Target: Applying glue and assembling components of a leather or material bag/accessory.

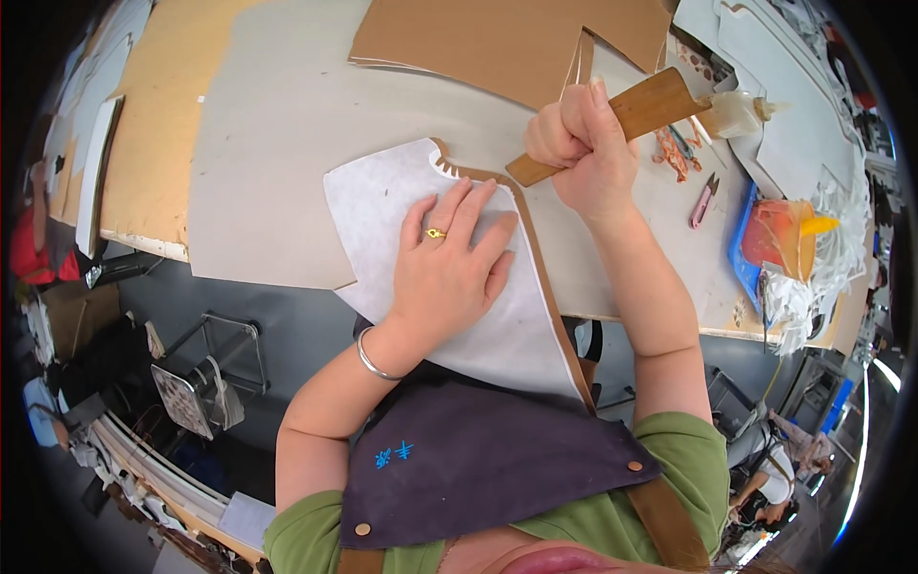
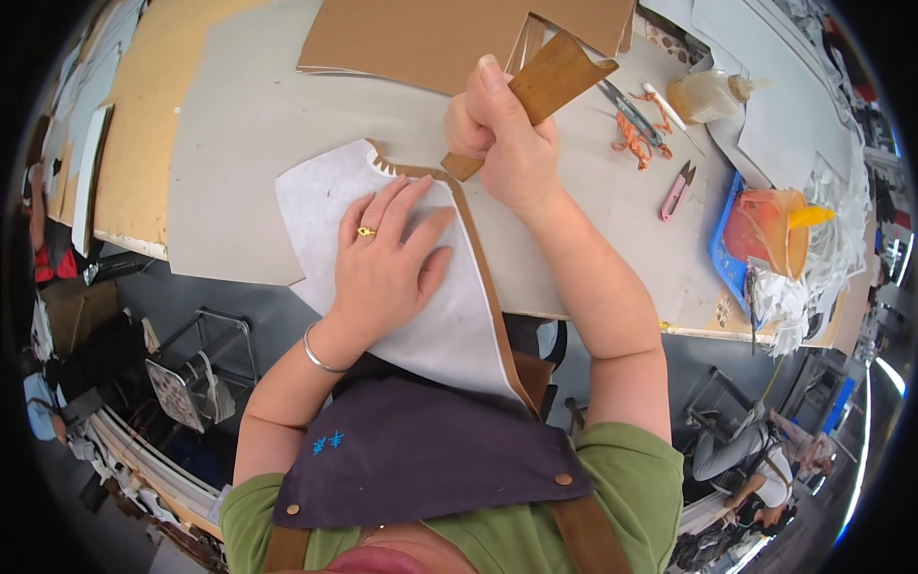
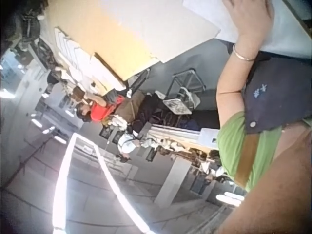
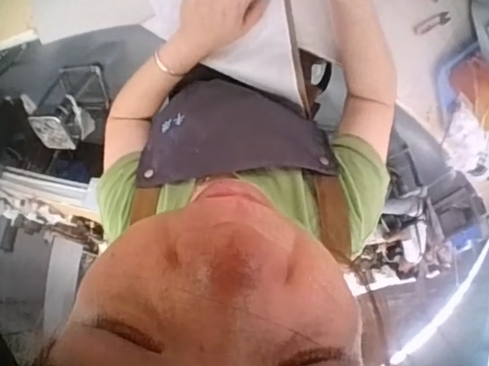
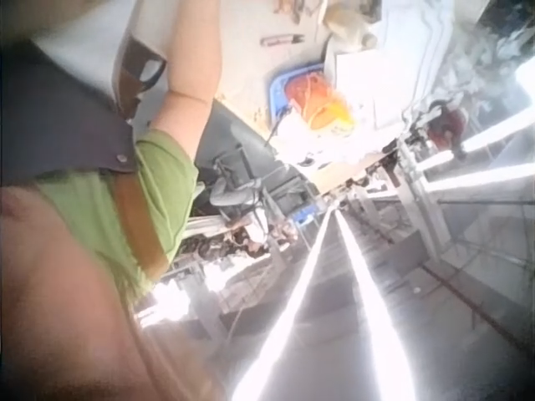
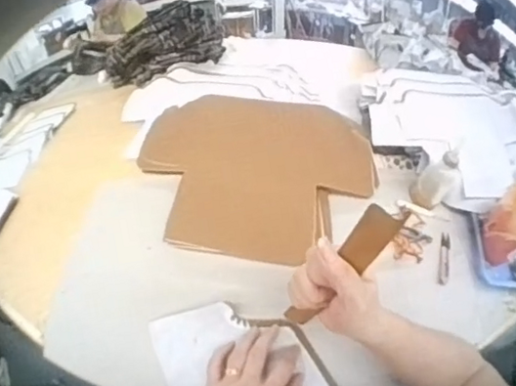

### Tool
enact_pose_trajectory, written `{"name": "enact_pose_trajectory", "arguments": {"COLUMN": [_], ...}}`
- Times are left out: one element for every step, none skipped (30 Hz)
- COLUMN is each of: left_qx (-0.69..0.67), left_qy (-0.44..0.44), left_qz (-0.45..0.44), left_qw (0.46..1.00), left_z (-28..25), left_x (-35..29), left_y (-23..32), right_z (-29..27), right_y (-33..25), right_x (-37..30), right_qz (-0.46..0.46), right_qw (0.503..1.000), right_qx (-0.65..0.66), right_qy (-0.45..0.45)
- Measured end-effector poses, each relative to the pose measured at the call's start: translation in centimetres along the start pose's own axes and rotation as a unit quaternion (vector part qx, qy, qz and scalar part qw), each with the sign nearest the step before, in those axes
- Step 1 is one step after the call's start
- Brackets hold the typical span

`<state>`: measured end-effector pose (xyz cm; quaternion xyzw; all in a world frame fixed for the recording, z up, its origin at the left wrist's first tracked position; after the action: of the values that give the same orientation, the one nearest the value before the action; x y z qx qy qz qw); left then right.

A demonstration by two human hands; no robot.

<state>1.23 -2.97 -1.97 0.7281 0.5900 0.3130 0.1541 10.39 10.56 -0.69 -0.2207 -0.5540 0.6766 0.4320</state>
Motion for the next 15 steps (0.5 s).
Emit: {"name": "enact_pose_trajectory", "arguments": {"left_qx": [0.001, 0.0, 0.001, 0.002, 0.001, 0.001, 0.002, 0.001, 0.001, 0.002, 0.001, 0.0, -0.001, -0.001, -0.001], "left_qy": [-0.003, -0.004, -0.005, -0.006, -0.008, -0.009, -0.009, -0.011, -0.013, -0.014, -0.015, -0.016, -0.016, -0.017, -0.018], "left_qz": [-0.004, -0.005, -0.005, -0.005, -0.006, -0.007, -0.008, -0.009, -0.011, -0.012, -0.012, -0.013, -0.015, -0.014, -0.015], "left_qw": [1.0, 1.0, 1.0, 1.0, 1.0, 1.0, 1.0, 1.0, 1.0, 1.0, 1.0, 1.0, 1.0, 1.0, 1.0], "left_z": [0.0, -0.02, -0.04, -0.04, -0.02, 0.01, 0.02, -0.01, -0.05, -0.07, -0.07, -0.08, -0.09, -0.08, -0.06], "left_x": [0.01, 0.02, 0.02, 0.04, 0.03, 0.02, 0.01, 0.03, 0.06, 0.05, 0.07, 0.08, 0.09, 0.08, 0.07], "left_y": [-0.04, -0.1, -0.14, -0.19, -0.24, -0.28, -0.3, -0.29, -0.26, -0.24, -0.25, -0.26, -0.27, -0.27, -0.29], "right_z": [0.02, 0.07, 0.07, 0.01, -0.02, -0.04, -0.06, -0.07, -0.07, 0.02, 0.3, 0.52, 0.49, 0.65, 0.82], "right_y": [0.19, 0.36, 0.5, 0.55, 0.63, 0.75, 0.89, 0.97, 1.03, 1.12, 1.09, 1.02, 0.98, 1.03, 1.09], "right_x": [0.06, 0.13, 0.19, 0.28, 0.33, 0.35, 0.38, 0.44, 0.46, 0.39, 0.29, 0.22, 0.18, 0.11, 0.06], "right_qz": [0.003, 0.006, 0.009, 0.011, 0.02, 0.028, 0.03, 0.029, 0.027, 0.028, 0.015, 0.001, 0.001, 0.011, 0.021], "right_qw": [1.0, 1.0, 1.0, 1.0, 1.0, 0.999, 0.999, 0.999, 0.999, 0.999, 1.0, 0.999, 0.999, 0.998, 0.996], "right_qx": [0.0, -0.001, -0.003, -0.003, 0.008, 0.018, 0.018, 0.018, 0.018, 0.018, -0.005, -0.027, -0.027, -0.014, 0.0], "right_qy": [0.001, 0.003, 0.005, 0.006, 0.005, 0.004, 0.005, 0.002, -0.002, -0.001, -0.015, -0.029, -0.028, -0.058, -0.087]}}
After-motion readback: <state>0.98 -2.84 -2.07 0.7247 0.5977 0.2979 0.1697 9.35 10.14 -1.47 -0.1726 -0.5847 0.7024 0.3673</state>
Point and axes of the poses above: each hand's wrist, its own x-axis towards the middle knuckle, its own z-axis out of the palm, y = z × x, the point moved 4 cm from there along x, towards the middle knuckle, and after that the axes turned 11 degrees about -x, right-handed, at the moved point
